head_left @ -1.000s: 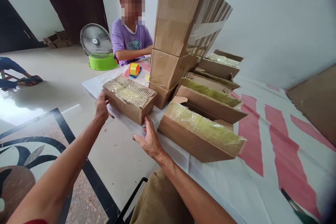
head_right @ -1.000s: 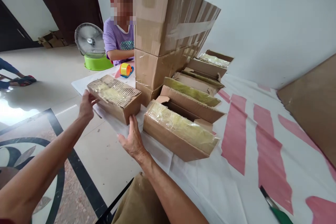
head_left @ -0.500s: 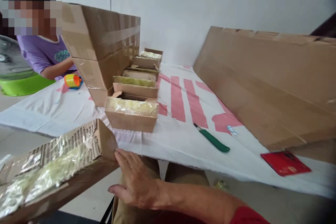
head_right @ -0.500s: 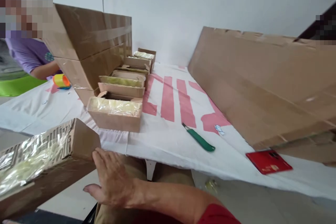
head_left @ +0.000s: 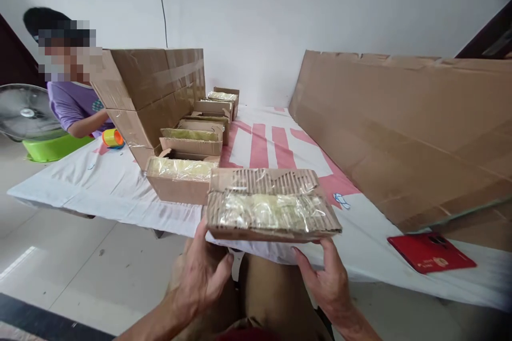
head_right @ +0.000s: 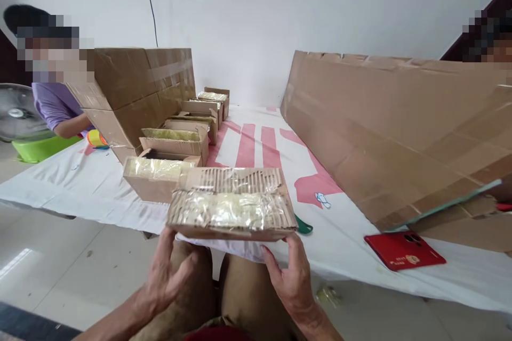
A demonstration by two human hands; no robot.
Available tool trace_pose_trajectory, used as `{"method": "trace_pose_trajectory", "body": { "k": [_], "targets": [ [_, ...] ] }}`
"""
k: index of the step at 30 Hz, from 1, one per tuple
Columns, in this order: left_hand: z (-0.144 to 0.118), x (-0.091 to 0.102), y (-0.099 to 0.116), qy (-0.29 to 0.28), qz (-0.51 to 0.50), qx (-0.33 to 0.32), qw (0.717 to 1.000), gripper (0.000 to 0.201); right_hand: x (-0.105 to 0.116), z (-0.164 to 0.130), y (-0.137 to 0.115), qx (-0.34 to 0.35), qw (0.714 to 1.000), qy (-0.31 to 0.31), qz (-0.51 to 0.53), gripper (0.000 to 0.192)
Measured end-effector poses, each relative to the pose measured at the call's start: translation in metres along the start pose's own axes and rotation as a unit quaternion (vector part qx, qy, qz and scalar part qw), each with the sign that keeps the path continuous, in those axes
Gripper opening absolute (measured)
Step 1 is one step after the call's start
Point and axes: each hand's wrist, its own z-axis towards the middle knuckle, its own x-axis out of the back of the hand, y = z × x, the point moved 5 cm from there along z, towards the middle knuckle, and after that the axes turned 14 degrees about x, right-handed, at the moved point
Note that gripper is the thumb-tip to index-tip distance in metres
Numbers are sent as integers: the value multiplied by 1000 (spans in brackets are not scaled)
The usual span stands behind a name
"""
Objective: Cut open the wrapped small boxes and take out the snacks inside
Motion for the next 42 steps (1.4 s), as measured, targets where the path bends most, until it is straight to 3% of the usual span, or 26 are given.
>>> {"method": "trace_pose_trajectory", "body": {
  "k": [3,6,10,13,18,23,28,33,38,42],
  "targets": [
    [45,-37,-5,-19,-65,46,997,58,-31,-20,24,-88,994,-67,7,42],
    [58,-55,-33,-41,-86,82,992,56,-53,-37,36,-146,979,-132,56,48],
    [46,-38,-72,-14,-77,117,990,58,-54,-42,42,-193,963,-136,127,56],
    [41,-25,-84,-14,-57,140,988,55,-55,-36,44,-220,953,-121,169,59],
    [50,-47,-81,-16,-76,133,988,61,-69,-21,46,-214,950,-104,203,42],
    [65,-71,-82,-20,-96,116,988,67,-83,-13,56,-202,960,-105,164,35],
    [61,-70,-89,14,-88,126,988,65,-89,-17,56,-179,974,-82,109,32],
    [51,-68,-76,70,-36,113,991,54,-77,-10,46,-181,970,-74,146,23],
    [50,-64,-66,77,-36,92,992,35,-64,-6,43,-205,966,-46,154,19],
    [51,-61,-66,75,-14,90,993,26,-64,-16,43,-215,965,-63,133,24]
  ]
}}
